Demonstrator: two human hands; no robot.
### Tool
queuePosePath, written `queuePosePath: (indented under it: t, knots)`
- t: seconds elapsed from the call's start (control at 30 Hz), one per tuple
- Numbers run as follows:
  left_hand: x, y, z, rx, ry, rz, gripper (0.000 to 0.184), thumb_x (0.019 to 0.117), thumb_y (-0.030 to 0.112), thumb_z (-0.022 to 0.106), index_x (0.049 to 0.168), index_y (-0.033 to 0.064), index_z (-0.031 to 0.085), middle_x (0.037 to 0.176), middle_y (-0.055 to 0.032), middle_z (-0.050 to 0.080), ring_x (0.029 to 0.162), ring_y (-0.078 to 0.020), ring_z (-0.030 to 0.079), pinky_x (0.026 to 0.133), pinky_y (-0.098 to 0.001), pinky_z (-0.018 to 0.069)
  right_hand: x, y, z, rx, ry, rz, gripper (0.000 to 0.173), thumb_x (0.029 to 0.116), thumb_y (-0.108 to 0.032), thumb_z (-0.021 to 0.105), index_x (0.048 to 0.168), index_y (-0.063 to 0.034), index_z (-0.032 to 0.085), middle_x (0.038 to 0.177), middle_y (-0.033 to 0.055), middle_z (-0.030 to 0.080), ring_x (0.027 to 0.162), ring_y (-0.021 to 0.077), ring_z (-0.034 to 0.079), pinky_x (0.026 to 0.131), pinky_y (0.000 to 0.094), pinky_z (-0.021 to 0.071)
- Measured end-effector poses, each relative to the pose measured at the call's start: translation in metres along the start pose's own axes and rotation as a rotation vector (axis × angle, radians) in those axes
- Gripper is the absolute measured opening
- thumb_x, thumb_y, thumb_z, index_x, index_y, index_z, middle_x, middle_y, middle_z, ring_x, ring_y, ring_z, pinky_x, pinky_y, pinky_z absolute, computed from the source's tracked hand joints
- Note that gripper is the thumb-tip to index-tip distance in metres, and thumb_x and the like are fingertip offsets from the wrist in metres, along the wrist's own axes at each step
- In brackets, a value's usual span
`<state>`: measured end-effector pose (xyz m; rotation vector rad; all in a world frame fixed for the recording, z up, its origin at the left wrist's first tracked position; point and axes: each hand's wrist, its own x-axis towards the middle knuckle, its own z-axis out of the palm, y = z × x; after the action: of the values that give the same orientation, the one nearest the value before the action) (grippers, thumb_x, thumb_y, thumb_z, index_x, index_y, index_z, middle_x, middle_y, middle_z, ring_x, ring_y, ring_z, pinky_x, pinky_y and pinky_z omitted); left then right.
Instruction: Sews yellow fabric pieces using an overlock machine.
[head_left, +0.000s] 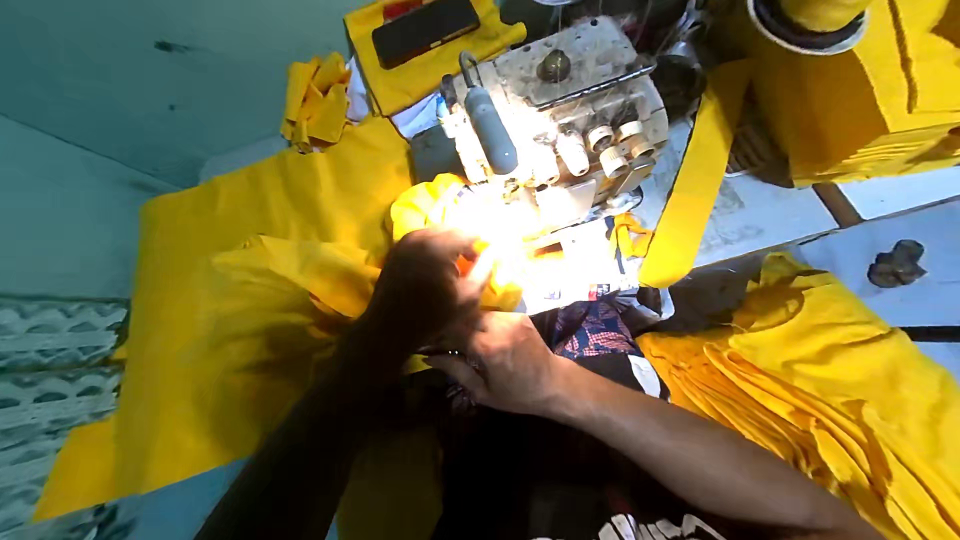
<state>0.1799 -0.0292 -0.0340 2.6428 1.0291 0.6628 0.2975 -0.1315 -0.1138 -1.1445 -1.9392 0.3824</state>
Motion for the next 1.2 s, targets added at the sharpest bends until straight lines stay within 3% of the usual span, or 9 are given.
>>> queuePosePath:
  t: [0.13,0.23,0.27,0.37,0.47,0.63,0.87,0.97,1.2]
  knots:
    - [0.038,-0.034,0.009,0.024,0.091,-0.179,0.023,0.0924,0.019,0.067,0.113,0.009,0.066,0.118,-0.0095,0.066,0.08,-0.0161,0.064,0.07,-0.0358,0.0555,-0.013,0.013,-0.017,0.054,0.04,0.074,0.027,0.0996,-0.031,0.065,0.111,-0.009,0.075,0.084,0.004,0.068,0.071,0.0136,0.066,0.062,0.0309,0.0567]
    - [0.05,-0.054,0.011,-0.024,-0.066,-0.255,0.046,0.093,0.035,0.071,0.129,0.0085,0.062,0.121,-0.0126,0.067,0.099,-0.0234,0.068,0.087,-0.0496,0.0559,-0.014,0.027,-0.034,0.042,0.095,0.156,0.027,0.0998,-0.032,0.066,0.11,-0.0092,0.077,0.083,0.0022,0.072,0.07,0.0116,0.066,0.063,0.0321,0.0571]
    - [0.05,-0.058,0.01,-0.027,-0.123,-0.256,0.041,0.0917,0.034,0.073,0.123,0.0089,0.067,0.113,-0.013,0.069,0.1,-0.0267,0.068,0.089,-0.0552,0.0544,-0.013,0.032,-0.04,0.027,0.118,0.184,0.026,0.0991,-0.033,0.066,0.108,-0.0103,0.077,0.081,0.0012,0.071,0.068,0.0111,0.065,0.062,0.0327,0.0566]
    - [0.044,-0.063,-0.003,-0.028,-0.244,-0.291,0.015,0.0918,0.028,0.075,0.092,0.0135,0.072,0.077,-0.0058,0.066,0.073,-0.0228,0.064,0.065,-0.0525,0.0509,-0.004,0.052,-0.055,-0.058,0.193,0.193,0.023,0.0947,-0.029,0.072,0.109,-0.0126,0.078,0.083,0.0005,0.07,0.071,0.0121,0.066,0.061,0.0341,0.0572]
    - [0.028,-0.065,-0.021,-0.172,-0.301,-0.364,0.01,0.094,0.022,0.074,0.09,0.0139,0.07,0.065,0.0003,0.061,0.054,-0.0107,0.055,0.051,-0.0347,0.0478,0.012,0.069,-0.068,-0.191,0.215,0.164,0.027,0.0924,-0.025,0.071,0.116,-0.014,0.077,0.099,0.0043,0.073,0.078,0.0168,0.069,0.061,0.0382,0.0577]
    - [0.007,-0.055,-0.039,-0.392,-0.262,-0.492,0.005,0.0938,0.015,0.073,0.094,0.0116,0.069,0.065,0.0024,0.064,0.052,-0.0042,0.057,0.049,-0.0229,0.0491,0.048,0.092,-0.069,-0.405,0.137,0.024,0.028,0.0992,-0.029,0.061,0.115,-0.0123,0.077,0.094,0.0078,0.071,0.081,0.0235,0.07,0.065,0.0414,0.0568]
    - [0.003,-0.052,-0.036,-0.456,-0.214,-0.485,0.003,0.0964,0.013,0.071,0.095,0.0105,0.07,0.065,-0.0003,0.065,0.05,-0.0071,0.056,0.046,-0.0226,0.0469,0.076,0.101,-0.054,-0.386,0.176,-0.171,0.021,0.1009,-0.023,0.058,0.105,-0.013,0.076,0.092,0.0084,0.073,0.083,0.0252,0.072,0.067,0.0425,0.0584]
    - [0.001,-0.055,-0.035,-0.473,-0.199,-0.47,0.005,0.0976,0.015,0.07,0.097,0.0102,0.071,0.064,-0.0002,0.064,0.048,-0.007,0.054,0.045,-0.022,0.0462,0.073,0.108,-0.053,-0.363,0.139,-0.171,0.027,0.1008,-0.026,0.057,0.115,-0.0155,0.078,0.099,0.0073,0.076,0.09,0.0234,0.073,0.073,0.042,0.0597]
    - [-0.005,-0.052,-0.04,-0.422,-0.22,-0.424,0.008,0.101,0.019,0.066,0.104,0.0129,0.071,0.062,-0.0008,0.063,0.044,-0.0084,0.053,0.041,-0.0223,0.045,0.064,0.102,-0.052,-0.379,0.168,-0.074,0.027,0.1012,-0.032,0.057,0.108,-0.0145,0.077,0.089,0.0061,0.072,0.078,0.0214,0.07,0.063,0.0403,0.0547]
